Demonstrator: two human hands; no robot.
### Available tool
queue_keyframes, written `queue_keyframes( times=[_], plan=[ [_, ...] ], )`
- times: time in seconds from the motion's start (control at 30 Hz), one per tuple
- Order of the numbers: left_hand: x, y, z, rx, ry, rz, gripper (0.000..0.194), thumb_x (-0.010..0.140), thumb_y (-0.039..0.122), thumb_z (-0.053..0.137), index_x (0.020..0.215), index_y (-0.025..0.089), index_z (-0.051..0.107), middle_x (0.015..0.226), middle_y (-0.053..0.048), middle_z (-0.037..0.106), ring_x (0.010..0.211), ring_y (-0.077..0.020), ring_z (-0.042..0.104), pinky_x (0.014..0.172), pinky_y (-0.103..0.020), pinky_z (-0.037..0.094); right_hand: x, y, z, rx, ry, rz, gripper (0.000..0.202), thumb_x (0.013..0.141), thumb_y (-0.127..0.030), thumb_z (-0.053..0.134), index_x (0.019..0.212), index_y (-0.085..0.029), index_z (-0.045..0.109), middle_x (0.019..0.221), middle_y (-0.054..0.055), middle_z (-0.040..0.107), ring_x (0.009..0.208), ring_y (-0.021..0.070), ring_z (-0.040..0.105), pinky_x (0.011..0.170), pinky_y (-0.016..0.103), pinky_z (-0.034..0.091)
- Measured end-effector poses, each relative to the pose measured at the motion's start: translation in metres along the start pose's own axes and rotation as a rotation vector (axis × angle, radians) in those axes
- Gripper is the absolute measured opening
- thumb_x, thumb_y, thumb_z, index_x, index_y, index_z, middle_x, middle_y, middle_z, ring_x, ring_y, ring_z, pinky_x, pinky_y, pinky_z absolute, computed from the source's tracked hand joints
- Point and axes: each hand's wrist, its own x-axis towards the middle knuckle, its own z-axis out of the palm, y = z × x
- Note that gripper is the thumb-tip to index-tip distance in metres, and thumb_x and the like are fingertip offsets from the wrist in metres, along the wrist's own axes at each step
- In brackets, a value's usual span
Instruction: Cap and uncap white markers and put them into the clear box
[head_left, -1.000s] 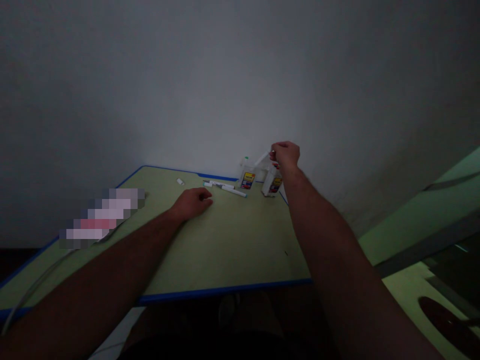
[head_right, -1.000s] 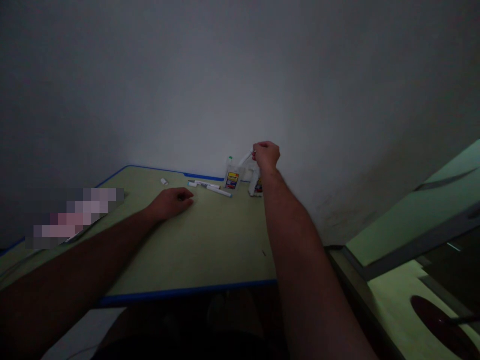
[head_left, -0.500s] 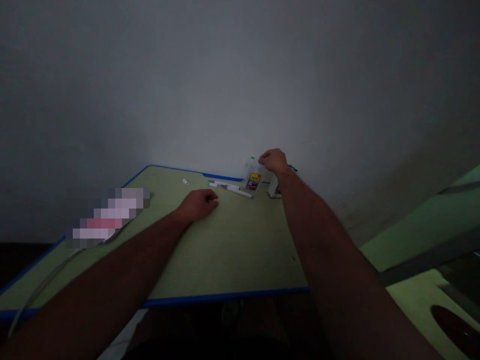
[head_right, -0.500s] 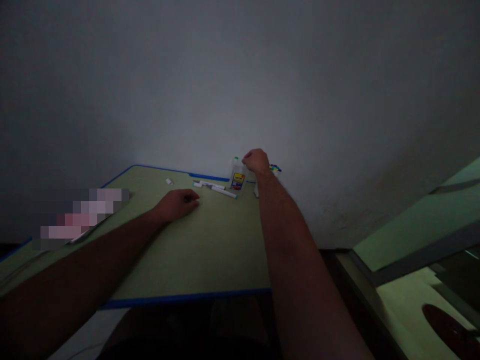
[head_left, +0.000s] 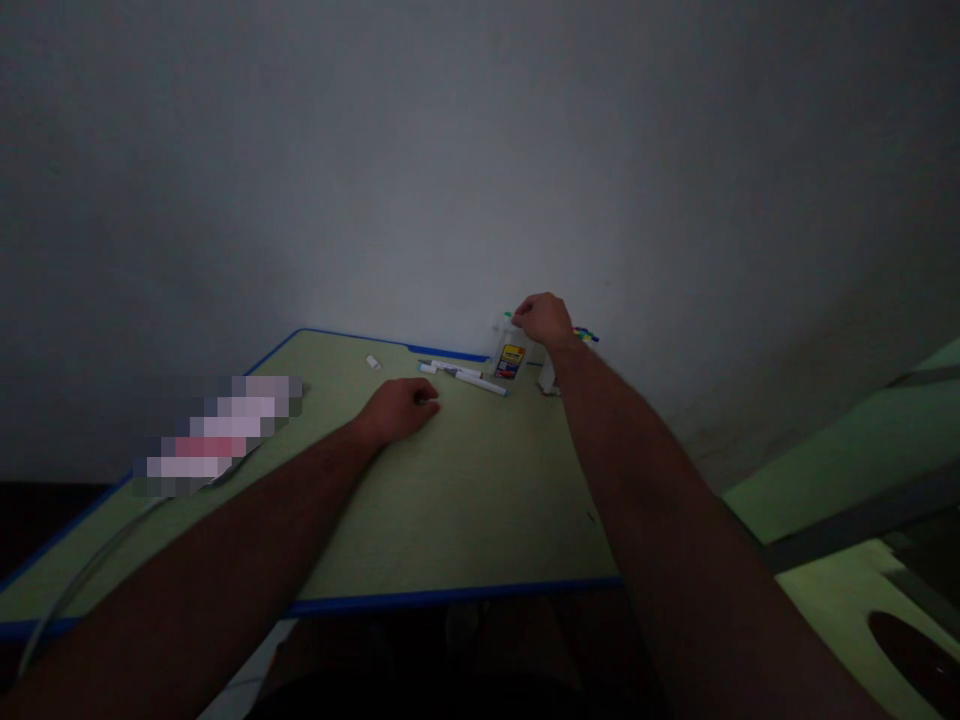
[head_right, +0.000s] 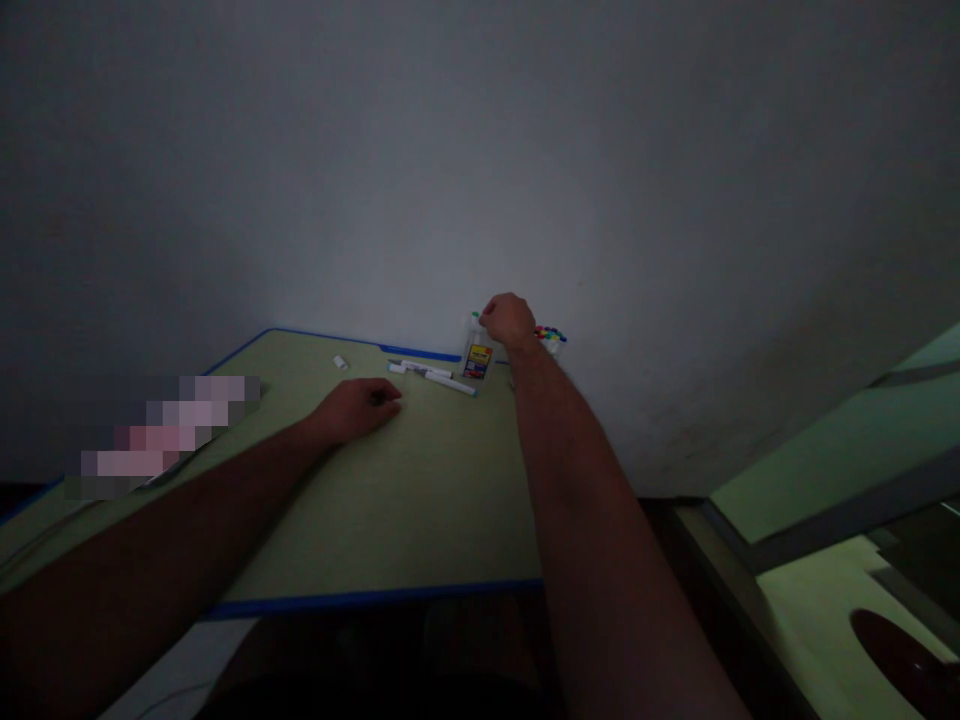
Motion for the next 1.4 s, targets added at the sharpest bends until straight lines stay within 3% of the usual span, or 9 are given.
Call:
queue_keyframes(
  times=[0.6, 1.0, 1.3, 1.4],
  plan=[
    [0.000, -0.001, 0.000, 0.004, -0.007, -0.012, 0.032, 0.084, 0.038, 0.060, 0.103, 0.017, 0.075, 0.101, -0.008, 0.077, 0.092, -0.0219, 0.071, 0.082, -0.031, 0.051, 0.001, 0.008, 0.002, 0.001, 0.029, 0.011, 0.028, 0.074, -0.020, 0.078, 0.102, -0.017, 0.078, 0.107, 0.010, 0.076, 0.102, 0.0241, 0.069, 0.093, 0.036, 0.053],
    [-0.001, 0.001, 0.000, -0.001, -0.001, -0.002, 0.029, 0.083, 0.039, 0.059, 0.099, 0.020, 0.074, 0.099, -0.006, 0.077, 0.091, -0.0207, 0.070, 0.083, -0.031, 0.052, -0.005, 0.006, -0.002, 0.025, 0.065, 0.027, 0.024, 0.075, -0.021, 0.075, 0.099, -0.018, 0.078, 0.107, 0.010, 0.075, 0.102, 0.0240, 0.068, 0.093, 0.037, 0.051],
    [0.000, -0.001, 0.000, 0.026, 0.008, 0.001, 0.029, 0.082, 0.041, 0.060, 0.097, 0.021, 0.074, 0.098, -0.006, 0.077, 0.091, -0.0213, 0.070, 0.084, -0.032, 0.052, -0.045, -0.016, -0.006, 0.195, 0.313, 0.041, 0.020, 0.089, -0.027, 0.057, 0.095, -0.017, 0.073, 0.097, 0.009, 0.075, 0.091, 0.0209, 0.066, 0.086, 0.032, 0.049],
    [0.000, -0.001, -0.002, 0.032, 0.013, -0.009, 0.029, 0.082, 0.040, 0.059, 0.097, 0.020, 0.075, 0.098, -0.007, 0.077, 0.092, -0.0217, 0.070, 0.084, -0.032, 0.052, -0.069, -0.018, 0.005, 0.225, 0.313, 0.044, 0.027, 0.095, -0.033, 0.051, 0.093, -0.017, 0.072, 0.094, 0.008, 0.074, 0.088, 0.0194, 0.066, 0.082, 0.029, 0.048]
  ],
)
